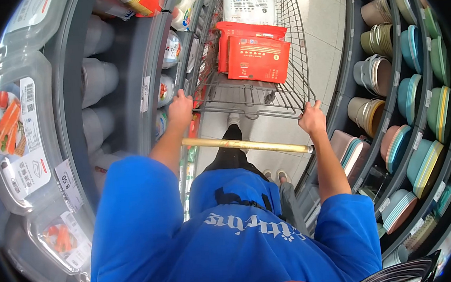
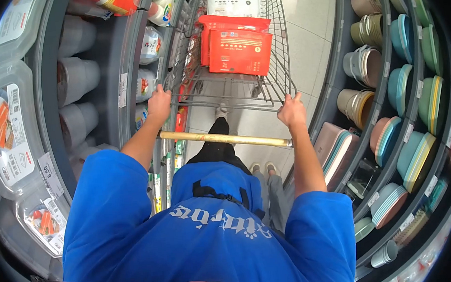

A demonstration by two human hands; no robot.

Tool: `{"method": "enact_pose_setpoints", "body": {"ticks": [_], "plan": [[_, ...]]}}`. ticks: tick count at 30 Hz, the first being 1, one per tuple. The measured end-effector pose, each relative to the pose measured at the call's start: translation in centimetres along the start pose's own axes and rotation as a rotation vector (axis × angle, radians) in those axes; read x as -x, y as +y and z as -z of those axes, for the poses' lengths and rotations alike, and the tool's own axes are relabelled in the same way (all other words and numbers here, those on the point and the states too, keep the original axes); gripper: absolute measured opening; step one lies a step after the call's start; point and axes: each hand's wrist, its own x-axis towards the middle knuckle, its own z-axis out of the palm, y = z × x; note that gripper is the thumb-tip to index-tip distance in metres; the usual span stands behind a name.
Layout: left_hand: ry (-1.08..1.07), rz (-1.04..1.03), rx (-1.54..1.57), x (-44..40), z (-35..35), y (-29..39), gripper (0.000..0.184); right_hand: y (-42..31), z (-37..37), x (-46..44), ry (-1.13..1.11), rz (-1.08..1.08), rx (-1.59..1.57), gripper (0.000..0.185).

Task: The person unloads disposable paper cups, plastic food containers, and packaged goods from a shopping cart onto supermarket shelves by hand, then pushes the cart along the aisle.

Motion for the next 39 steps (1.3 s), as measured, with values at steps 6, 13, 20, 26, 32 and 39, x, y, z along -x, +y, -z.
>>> {"method": "enact_pose_setpoints", "body": {"ticks": [6, 13, 20, 26, 32, 39], "plan": [[0.04, -0.02, 0.0, -1.5, 0.7, 0.1, 0.026, 0.1, 1.4, -1.0, -0.017, -0.025, 0.01, 0.042], [0.051, -0.008, -0.012, -3.1, 2.2, 0.5, 0.021, 0.5, 2.5, -2.0, -0.006, -0.019, 0.027, 0.043], [0.046, -0.007, -0.028, -3.7, 3.4, 0.9, 0.018, 1.1, 2.7, -2.7, 0.015, -0.012, 0.021, 0.042], [0.095, -0.024, -0.018, -4.4, 4.4, 1.0, 0.019, 1.6, 2.7, -3.7, 0.074, 0.004, 0.04, 0.042], [0.133, -0.055, -0.012, -5.9, 5.1, 1.0, 0.017, 1.9, 3.5, -4.9, 0.098, 0.009, 0.015, 0.039], [0.172, -0.069, -0.028, -8.7, 5.3, 0.7, 0.018, 2.0, 4.7, -6.8, 0.118, 0.006, 0.035, 0.036]]}}
